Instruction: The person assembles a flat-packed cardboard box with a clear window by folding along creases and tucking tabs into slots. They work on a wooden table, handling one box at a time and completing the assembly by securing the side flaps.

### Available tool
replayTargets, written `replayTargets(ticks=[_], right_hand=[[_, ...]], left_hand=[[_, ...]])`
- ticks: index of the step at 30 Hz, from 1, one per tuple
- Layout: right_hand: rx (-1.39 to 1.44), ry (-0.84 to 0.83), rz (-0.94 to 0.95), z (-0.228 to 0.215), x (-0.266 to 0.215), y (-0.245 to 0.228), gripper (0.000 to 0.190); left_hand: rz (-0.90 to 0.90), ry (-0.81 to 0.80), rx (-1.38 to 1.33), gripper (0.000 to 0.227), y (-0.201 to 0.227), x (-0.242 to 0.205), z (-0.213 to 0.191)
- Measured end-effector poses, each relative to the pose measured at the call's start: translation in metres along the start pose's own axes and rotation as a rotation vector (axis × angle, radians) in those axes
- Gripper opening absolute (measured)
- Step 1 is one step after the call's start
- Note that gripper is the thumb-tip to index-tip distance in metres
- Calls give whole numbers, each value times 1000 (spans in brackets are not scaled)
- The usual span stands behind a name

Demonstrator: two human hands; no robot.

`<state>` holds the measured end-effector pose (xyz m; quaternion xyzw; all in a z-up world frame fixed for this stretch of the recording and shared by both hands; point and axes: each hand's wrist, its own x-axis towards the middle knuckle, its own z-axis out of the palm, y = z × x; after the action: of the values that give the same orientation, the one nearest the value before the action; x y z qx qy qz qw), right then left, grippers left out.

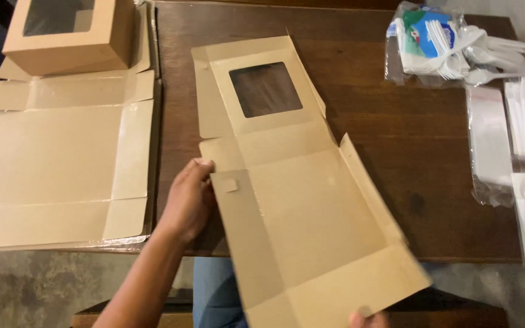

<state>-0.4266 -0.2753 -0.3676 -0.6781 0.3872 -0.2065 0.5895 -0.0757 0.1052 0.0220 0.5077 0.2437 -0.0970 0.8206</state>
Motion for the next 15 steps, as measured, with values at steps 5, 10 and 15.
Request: replayTargets(ticks=[5, 10, 15], right_hand=[[-90, -59, 229, 46, 18, -320, 54], [-330, -248, 151, 43, 76, -420, 42], [-408, -428, -54, 32, 199, -440, 52]], left_hand=[[-50, -120, -81, 6, -31, -13, -4], [-168, -326, -51, 24, -61, -43, 11], [-191, -633, 89, 13, -74, -72, 3]])
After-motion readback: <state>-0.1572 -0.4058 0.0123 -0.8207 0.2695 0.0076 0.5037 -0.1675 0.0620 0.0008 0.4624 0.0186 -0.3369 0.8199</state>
